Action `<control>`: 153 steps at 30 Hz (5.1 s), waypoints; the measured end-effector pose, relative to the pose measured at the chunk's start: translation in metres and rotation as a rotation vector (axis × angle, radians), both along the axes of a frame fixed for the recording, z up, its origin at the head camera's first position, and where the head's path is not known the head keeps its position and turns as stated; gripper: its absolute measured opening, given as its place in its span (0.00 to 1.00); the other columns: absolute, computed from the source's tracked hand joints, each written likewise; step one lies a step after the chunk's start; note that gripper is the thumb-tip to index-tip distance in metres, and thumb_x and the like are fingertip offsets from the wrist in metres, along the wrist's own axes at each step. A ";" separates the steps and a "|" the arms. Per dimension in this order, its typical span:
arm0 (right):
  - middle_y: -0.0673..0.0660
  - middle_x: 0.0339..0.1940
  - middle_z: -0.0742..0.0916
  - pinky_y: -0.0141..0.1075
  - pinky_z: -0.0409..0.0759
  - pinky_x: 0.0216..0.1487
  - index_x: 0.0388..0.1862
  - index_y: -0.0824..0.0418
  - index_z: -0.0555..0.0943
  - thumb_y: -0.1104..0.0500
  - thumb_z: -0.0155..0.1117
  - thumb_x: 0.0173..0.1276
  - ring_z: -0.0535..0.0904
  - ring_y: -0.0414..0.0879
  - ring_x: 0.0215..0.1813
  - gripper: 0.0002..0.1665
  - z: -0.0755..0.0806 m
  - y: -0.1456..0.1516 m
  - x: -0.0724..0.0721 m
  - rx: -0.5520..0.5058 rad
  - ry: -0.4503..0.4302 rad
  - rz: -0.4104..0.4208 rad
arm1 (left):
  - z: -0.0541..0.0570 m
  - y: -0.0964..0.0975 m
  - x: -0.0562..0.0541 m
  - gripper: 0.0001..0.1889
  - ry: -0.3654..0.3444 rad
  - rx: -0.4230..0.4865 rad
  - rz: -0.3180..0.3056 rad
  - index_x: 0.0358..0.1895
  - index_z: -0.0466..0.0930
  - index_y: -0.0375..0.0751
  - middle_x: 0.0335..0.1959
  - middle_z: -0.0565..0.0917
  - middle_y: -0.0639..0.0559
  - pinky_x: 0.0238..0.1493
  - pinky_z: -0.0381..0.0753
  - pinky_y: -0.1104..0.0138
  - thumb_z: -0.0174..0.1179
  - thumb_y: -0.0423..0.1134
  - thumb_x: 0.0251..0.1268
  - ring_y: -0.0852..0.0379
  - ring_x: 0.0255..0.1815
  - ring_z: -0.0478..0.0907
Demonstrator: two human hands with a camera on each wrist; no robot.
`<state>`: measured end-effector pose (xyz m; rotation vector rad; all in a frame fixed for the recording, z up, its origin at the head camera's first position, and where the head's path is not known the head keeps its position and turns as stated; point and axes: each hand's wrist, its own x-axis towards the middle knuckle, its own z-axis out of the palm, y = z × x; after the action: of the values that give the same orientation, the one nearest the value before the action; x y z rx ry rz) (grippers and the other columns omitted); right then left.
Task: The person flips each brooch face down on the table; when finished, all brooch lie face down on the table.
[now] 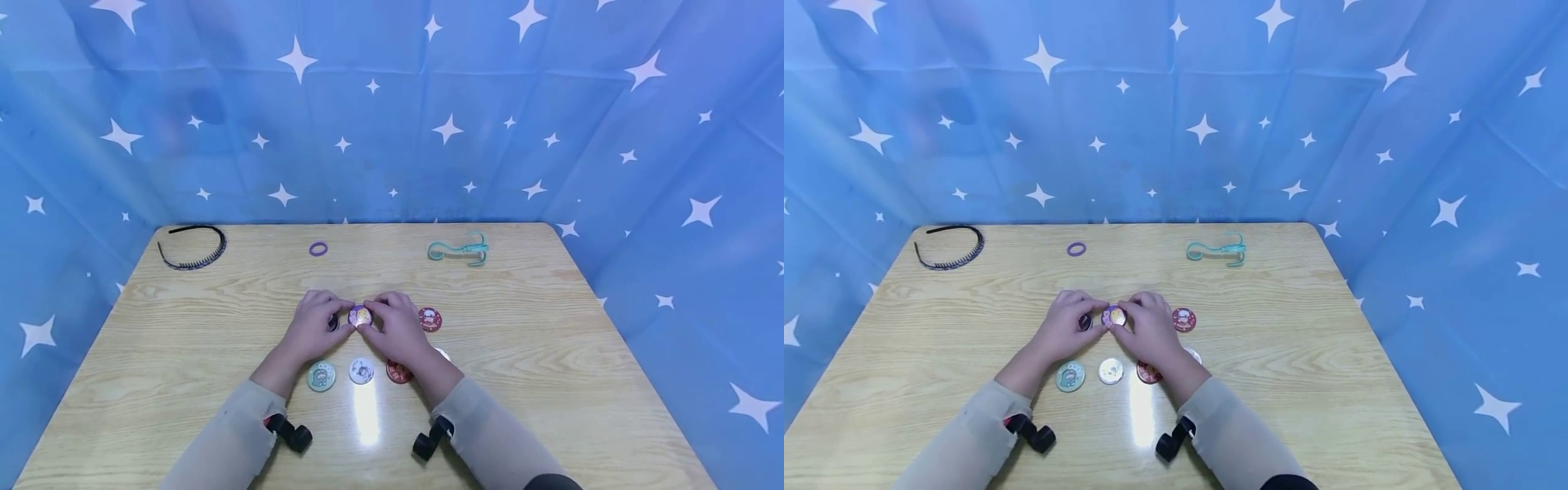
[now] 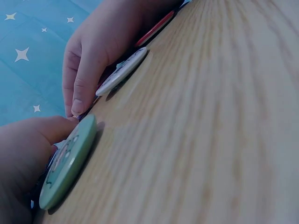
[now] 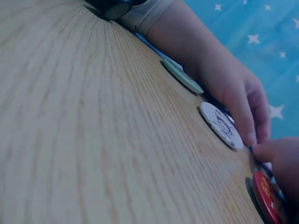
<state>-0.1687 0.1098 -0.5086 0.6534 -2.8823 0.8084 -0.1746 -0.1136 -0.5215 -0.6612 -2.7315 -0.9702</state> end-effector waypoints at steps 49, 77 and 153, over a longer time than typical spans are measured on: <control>0.42 0.31 0.79 0.55 0.65 0.69 0.58 0.51 0.87 0.54 0.80 0.66 0.74 0.53 0.64 0.22 -0.003 -0.001 -0.005 -0.176 -0.040 -0.028 | 0.007 0.002 0.002 0.13 -0.095 0.170 0.056 0.47 0.90 0.49 0.35 0.85 0.60 0.55 0.69 0.54 0.80 0.39 0.61 0.53 0.49 0.74; 0.45 0.36 0.88 0.56 0.68 0.66 0.50 0.53 0.89 0.61 0.77 0.70 0.77 0.56 0.62 0.11 0.000 -0.002 -0.005 -0.288 -0.009 -0.016 | 0.006 0.003 0.003 0.10 -0.116 0.179 0.080 0.43 0.87 0.48 0.36 0.82 0.59 0.48 0.75 0.59 0.79 0.37 0.62 0.56 0.45 0.74; 0.44 0.50 0.91 0.54 0.66 0.68 0.50 0.49 0.89 0.60 0.71 0.76 0.78 0.50 0.60 0.08 -0.005 0.001 -0.005 -0.297 -0.019 -0.028 | 0.004 0.002 0.004 0.10 -0.023 0.239 0.014 0.36 0.84 0.47 0.33 0.83 0.57 0.42 0.76 0.60 0.77 0.33 0.62 0.55 0.40 0.75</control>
<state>-0.1738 0.1106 -0.5132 0.5716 -2.6978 1.2113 -0.1707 -0.1116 -0.5175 -0.5904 -2.5776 -1.2812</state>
